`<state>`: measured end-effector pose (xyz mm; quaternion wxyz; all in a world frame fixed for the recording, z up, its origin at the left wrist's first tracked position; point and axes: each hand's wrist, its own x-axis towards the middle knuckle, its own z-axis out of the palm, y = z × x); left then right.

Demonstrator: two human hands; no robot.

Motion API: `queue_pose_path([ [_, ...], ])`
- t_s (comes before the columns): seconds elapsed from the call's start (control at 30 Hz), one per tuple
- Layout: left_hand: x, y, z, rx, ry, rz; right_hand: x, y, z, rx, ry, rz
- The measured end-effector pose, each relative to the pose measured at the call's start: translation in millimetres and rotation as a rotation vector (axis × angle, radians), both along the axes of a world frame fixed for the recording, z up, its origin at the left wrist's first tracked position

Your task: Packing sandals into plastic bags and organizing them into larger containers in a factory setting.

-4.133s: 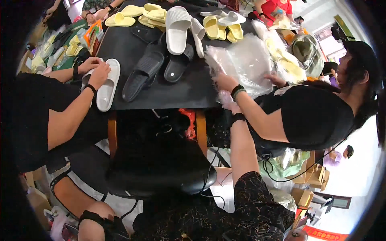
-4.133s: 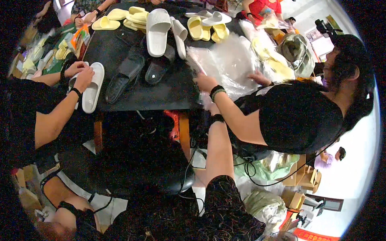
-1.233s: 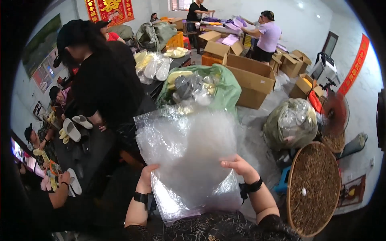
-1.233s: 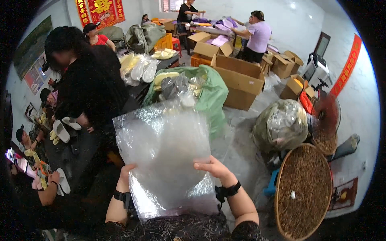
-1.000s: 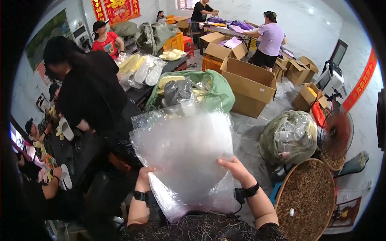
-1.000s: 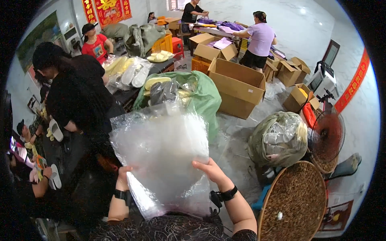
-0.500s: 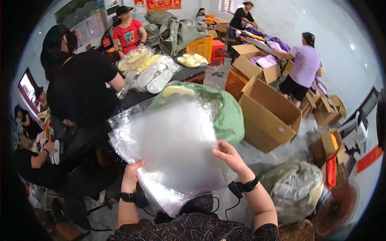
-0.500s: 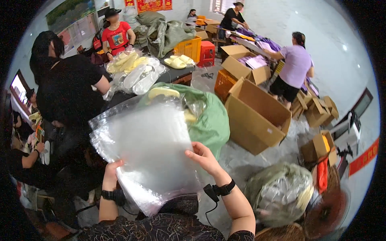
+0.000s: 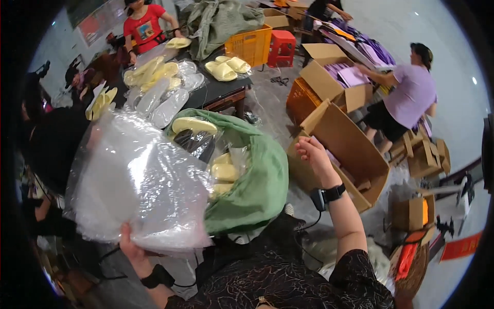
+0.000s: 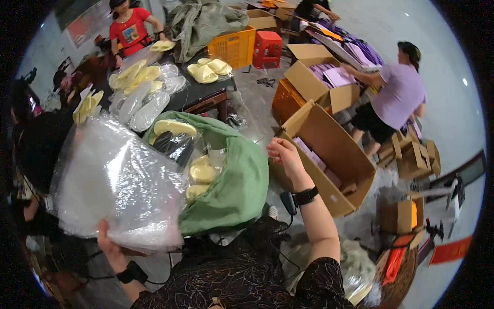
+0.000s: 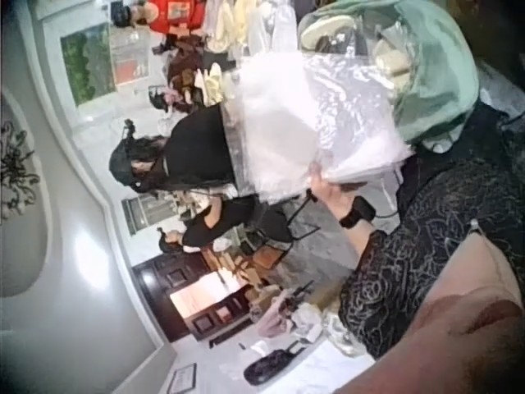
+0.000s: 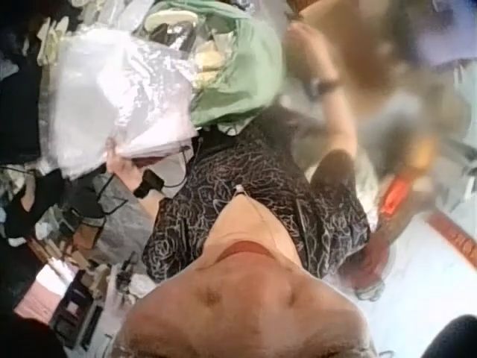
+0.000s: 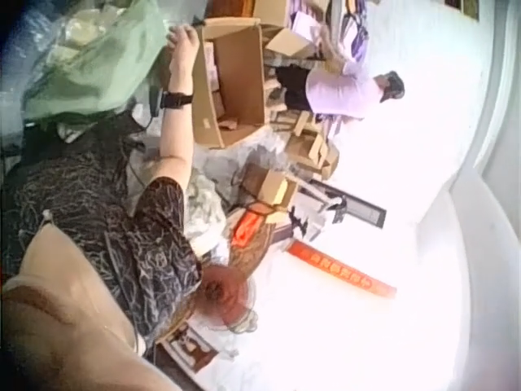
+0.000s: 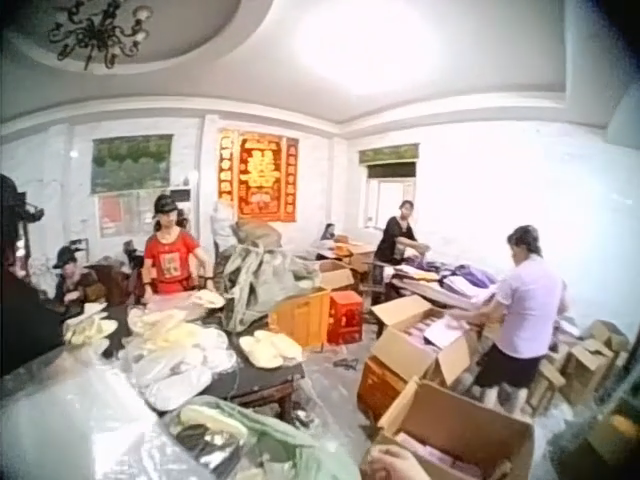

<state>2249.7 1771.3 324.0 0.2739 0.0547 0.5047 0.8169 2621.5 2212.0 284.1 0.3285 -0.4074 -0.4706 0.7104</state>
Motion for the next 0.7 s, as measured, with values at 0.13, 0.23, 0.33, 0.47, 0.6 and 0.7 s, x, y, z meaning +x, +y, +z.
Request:
queue_pose_path([
  [0.13, 71.9, 9.4, -3.4, -0.040, 0.016, 0.222, -24.5, 131.2, -22.4, 0.024, 0.008, 0.047],
  [0.23, 134.8, 30.0, 7.6, -0.160, 0.079, 0.442, -70.2, 200.7, -12.6, 0.074, -0.001, 0.137],
  [0.33, 191.9, 41.6, 14.6, -0.308, 0.101, 0.688, -117.0, 237.3, 10.9, 0.104, -0.020, 0.258],
  [0.47, 244.1, 50.1, 18.7, -0.226, 0.167, 0.629, -154.9, 267.2, 40.6, 0.171, -0.059, 0.376],
  [0.6, 273.7, 55.6, 23.5, -0.125, 0.293, 0.632, -187.7, 255.7, 64.5, 0.219, -0.060, 0.441],
  [0.7, 280.9, 54.7, 10.8, -0.027, 0.329, 0.657, -215.0, 247.1, 82.0, 0.239, -0.102, 0.489],
])
